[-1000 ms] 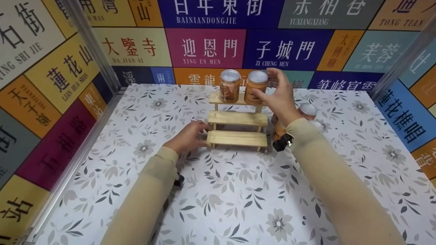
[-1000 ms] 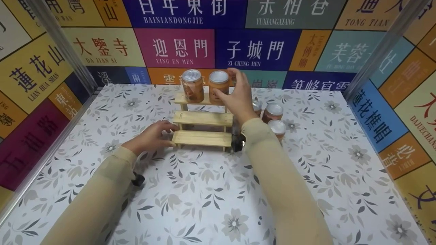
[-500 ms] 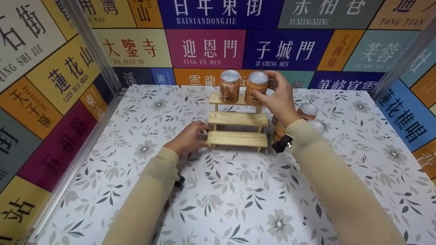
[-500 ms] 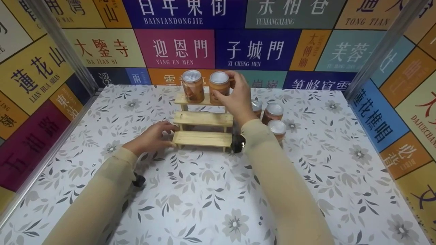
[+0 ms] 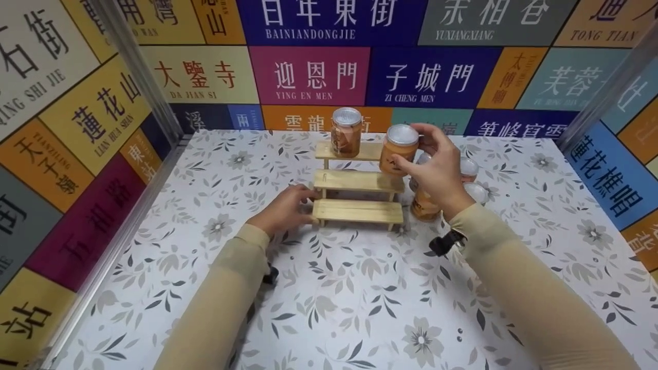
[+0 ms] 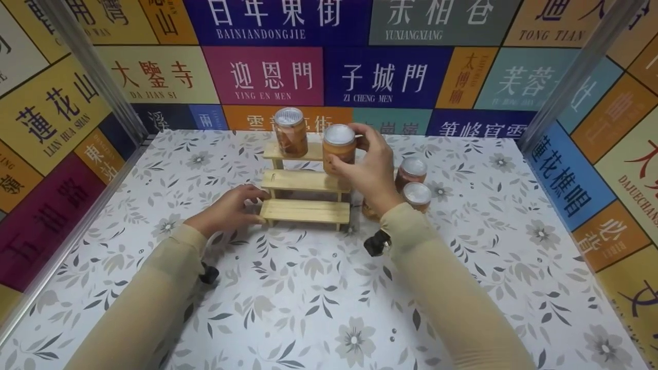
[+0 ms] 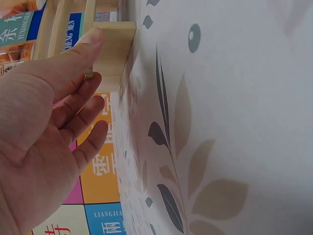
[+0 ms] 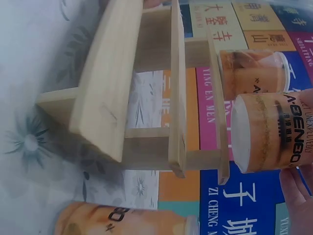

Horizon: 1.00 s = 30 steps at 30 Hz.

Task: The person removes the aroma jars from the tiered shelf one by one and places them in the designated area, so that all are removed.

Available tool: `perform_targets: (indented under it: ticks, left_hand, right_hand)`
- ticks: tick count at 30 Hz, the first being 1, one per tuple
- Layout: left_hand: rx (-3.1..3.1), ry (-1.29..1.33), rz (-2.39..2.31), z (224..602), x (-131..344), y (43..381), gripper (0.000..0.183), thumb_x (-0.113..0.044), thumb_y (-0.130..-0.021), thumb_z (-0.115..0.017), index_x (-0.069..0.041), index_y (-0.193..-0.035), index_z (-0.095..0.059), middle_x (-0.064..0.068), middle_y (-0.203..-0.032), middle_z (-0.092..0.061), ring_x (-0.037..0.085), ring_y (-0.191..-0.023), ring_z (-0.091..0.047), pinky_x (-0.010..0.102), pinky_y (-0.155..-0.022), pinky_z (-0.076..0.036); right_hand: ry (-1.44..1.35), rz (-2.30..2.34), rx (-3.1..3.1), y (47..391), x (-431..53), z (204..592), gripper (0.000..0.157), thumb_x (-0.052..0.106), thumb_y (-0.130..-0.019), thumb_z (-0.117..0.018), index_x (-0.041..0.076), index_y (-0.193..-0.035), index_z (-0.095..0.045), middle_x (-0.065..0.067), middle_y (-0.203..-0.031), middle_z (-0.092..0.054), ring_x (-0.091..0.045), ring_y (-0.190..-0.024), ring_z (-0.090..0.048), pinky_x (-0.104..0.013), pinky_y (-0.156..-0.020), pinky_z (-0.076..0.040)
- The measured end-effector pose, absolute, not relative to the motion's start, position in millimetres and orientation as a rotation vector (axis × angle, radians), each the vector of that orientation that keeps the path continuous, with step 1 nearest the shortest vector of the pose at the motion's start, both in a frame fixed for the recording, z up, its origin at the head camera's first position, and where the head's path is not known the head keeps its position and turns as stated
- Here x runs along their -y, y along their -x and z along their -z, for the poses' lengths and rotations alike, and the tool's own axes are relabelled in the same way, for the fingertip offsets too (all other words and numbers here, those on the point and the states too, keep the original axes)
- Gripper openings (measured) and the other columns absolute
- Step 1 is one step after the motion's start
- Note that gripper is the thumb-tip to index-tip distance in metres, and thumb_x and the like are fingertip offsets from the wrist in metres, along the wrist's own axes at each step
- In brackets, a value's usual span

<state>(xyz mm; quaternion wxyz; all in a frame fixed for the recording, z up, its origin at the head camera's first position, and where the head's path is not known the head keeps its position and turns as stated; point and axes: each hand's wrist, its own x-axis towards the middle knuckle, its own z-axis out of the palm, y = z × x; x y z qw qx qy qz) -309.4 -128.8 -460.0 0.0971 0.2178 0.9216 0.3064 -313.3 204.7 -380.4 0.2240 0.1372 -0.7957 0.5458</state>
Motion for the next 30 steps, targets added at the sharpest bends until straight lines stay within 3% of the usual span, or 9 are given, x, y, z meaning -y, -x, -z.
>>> perform_targets:
  ticks: [6,11,17,30]
  left_hand:
    - [-2.733,-0.644,-0.931,458,130,309,0.058,-0.022,-0.080,-0.090,-0.014,-0.134,-0.068,0.005,-0.125,-0.063,0.026,-0.118,-0.058,0.042,-0.104,-0.049]
    - [-2.729,-0.631,-0.936,458,130,308,0.058,-0.019,-0.080,-0.089,-0.015,-0.134,-0.068,0.005,-0.125,-0.063,0.026,-0.118,-0.058,0.042,-0.103,-0.050]
    - [-2.714,-0.621,-0.950,459,127,307,0.057,-0.019,-0.079,-0.089,-0.015,-0.132,-0.069,0.004,-0.125,-0.062,0.026,-0.118,-0.058,0.042,-0.103,-0.050]
    - [-2.720,-0.655,-0.904,460,128,308,0.056,-0.022,-0.082,-0.089,-0.016,-0.134,-0.068,0.006,-0.125,-0.062,0.027,-0.118,-0.057,0.043,-0.101,-0.050]
  right_hand:
    - [-0.435,-1.550,2.178,277,-223,386,0.069,0.002,-0.075,-0.091,0.007,-0.136,-0.060,-0.009,-0.133,-0.064,-0.017,-0.115,-0.064,-0.020,-0.093,-0.055]
    - [-0.501,-1.535,2.172,252,-237,400,0.067,-0.002,-0.074,-0.090,0.003,-0.134,-0.061,-0.011,-0.129,-0.066,-0.016,-0.115,-0.065,-0.023,-0.103,-0.053]
    - [-0.510,-1.477,2.249,230,-254,420,0.069,-0.003,-0.072,-0.091,0.003,-0.134,-0.060,-0.012,-0.127,-0.066,-0.012,-0.114,-0.067,-0.020,-0.100,-0.054]
    - [-0.405,-1.447,2.387,217,-278,453,0.072,-0.014,-0.068,-0.088,-0.006,-0.132,-0.057,-0.021,-0.124,-0.068,0.002,-0.109,-0.066,-0.013,-0.091,-0.055]
